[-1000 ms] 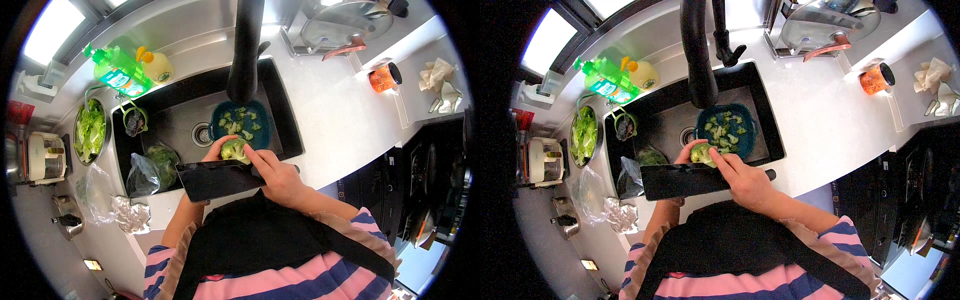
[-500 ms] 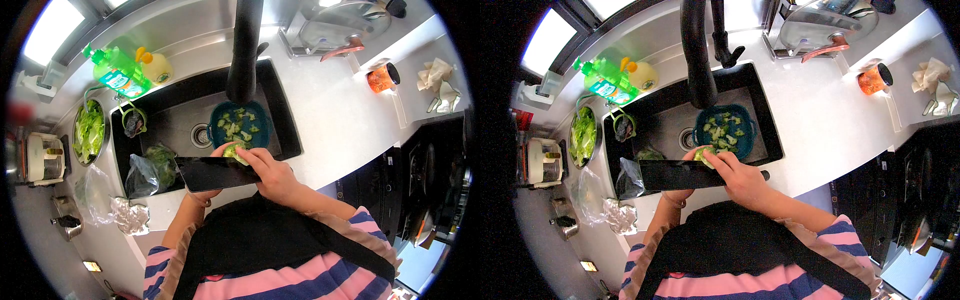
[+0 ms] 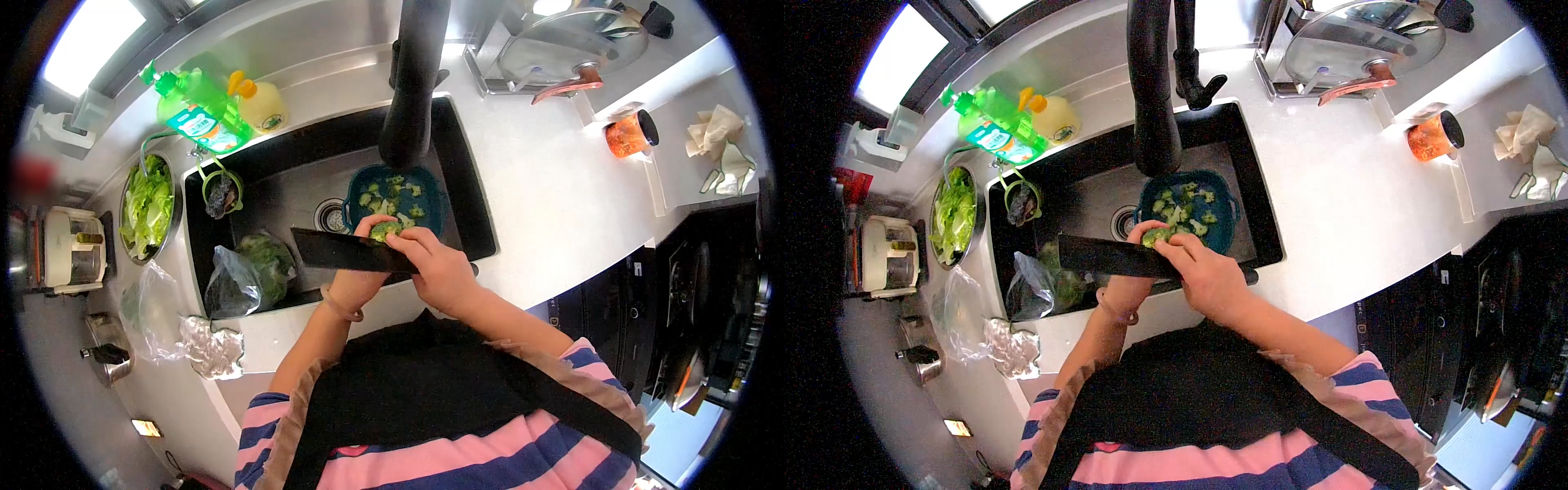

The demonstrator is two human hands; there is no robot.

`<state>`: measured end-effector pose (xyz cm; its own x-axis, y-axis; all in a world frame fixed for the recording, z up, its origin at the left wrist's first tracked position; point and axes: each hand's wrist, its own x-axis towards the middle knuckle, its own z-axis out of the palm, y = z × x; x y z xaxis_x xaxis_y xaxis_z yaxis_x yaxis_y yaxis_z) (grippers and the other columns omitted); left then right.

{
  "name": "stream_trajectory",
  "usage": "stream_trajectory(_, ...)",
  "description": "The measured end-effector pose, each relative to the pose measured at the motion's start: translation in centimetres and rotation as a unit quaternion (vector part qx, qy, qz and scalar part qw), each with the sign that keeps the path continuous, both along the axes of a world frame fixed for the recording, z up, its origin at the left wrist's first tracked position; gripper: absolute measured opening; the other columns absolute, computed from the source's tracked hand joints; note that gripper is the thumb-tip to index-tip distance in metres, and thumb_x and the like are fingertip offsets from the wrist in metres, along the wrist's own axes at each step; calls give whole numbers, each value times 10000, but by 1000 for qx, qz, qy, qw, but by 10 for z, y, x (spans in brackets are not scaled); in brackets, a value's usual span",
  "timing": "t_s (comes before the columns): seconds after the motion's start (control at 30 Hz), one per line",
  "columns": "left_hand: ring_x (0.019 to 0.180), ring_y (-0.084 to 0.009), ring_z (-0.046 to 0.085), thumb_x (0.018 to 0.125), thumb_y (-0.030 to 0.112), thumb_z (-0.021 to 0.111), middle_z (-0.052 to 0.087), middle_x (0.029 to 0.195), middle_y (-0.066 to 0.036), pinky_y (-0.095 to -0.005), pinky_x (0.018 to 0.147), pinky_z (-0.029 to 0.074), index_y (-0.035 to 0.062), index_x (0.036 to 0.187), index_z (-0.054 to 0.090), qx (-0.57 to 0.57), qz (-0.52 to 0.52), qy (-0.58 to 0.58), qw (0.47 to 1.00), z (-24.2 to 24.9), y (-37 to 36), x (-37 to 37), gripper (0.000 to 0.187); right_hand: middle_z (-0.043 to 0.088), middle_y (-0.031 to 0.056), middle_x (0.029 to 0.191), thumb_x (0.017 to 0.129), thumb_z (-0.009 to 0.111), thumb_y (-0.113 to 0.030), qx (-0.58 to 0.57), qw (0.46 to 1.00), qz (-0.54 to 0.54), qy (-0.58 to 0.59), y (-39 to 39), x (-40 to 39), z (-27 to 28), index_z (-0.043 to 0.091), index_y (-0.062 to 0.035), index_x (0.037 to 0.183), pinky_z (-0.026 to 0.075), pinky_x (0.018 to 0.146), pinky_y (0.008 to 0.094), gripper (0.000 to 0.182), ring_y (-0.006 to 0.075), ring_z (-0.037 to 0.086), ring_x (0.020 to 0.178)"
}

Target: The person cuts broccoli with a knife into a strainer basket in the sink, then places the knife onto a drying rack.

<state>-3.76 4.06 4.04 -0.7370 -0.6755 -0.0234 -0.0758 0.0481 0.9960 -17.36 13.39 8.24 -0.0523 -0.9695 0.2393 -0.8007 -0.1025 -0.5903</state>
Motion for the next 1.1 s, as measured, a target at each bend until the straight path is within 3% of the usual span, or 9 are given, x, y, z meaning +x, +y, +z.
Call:
stream_trajectory(0.07,873,-121,549,781,-33,647,552,999,-71,-239,725,470,54,1196,427,-11,11,0,1000,3,0,-5,477,555,93,1111,705,570,27,8,1000,2,-23,-2,-4,2,516,-103,1189,538,685,356,503,295,615,899)
stream_trajectory(0.17,861,-95,528,816,-68,572,556,949,-46,-226,715,456,64,1168,466,127,39,68,989,1,1,-8,390,567,95,1115,730,577,23,7,997,-2,-79,-5,-7,-5,526,-106,1186,536,697,366,477,307,611,902)
stream_trajectory(0.6,903,-132,535,787,-55,591,554,1008,-48,-257,781,447,49,1126,514,60,65,35,995,-22,-5,-5,364,583,115,1093,760,573,13,17,995,-5,-96,-7,-2,-14,547,-87,1161,534,694,369,414,319,618,889)
stream_trajectory(0.67,878,-142,546,784,-42,586,568,1004,-51,-271,766,461,43,1110,527,-186,87,-35,978,-40,-14,1,342,583,124,1087,778,573,-1,12,997,-11,-71,-5,-3,-14,549,-79,1153,536,690,367,384,321,622,874)
stream_trajectory(0.73,870,-163,567,798,-18,558,581,989,-52,-285,756,481,48,1093,541,110,133,-159,972,-37,-31,20,303,583,126,1086,791,572,-14,-11,997,-17,-71,-7,-17,-13,549,-79,1154,536,689,365,369,322,624,866)
stream_trajectory(0.77,877,-191,584,802,0,537,575,1013,-70,-302,750,498,69,1111,537,261,185,-7,948,-57,-37,32,316,583,127,1085,804,570,-27,-36,996,-26,-72,-9,-25,-11,550,-78,1154,537,687,363,355,322,626,857)
stream_trajectory(0.8,877,-208,590,806,14,535,555,1062,-87,-310,749,508,77,1177,490,341,222,4,914,-51,-40,39,379,585,119,1067,822,569,-47,2,996,-43,-76,-11,-32,-5,553,-85,1156,537,666,356,337,325,628,832)
stream_trajectory(0.9,982,-239,568,789,9,478,550,1097,-124,-358,821,491,49,1236,433,391,239,8,889,-36,-42,43,452,571,110,1085,826,568,-58,41,998,-21,-48,-19,-48,-18,556,-99,1165,531,670,368,342,327,625,825)
stream_trajectory(1.1,1040,-230,550,839,112,585,512,1249,-132,-328,864,439,74,1332,369,423,77,132,893,-22,-35,39,540,517,111,1178,846,559,-83,99,994,-21,-32,-31,-49,-38,562,-163,1186,519,714,394,350,332,619,843)
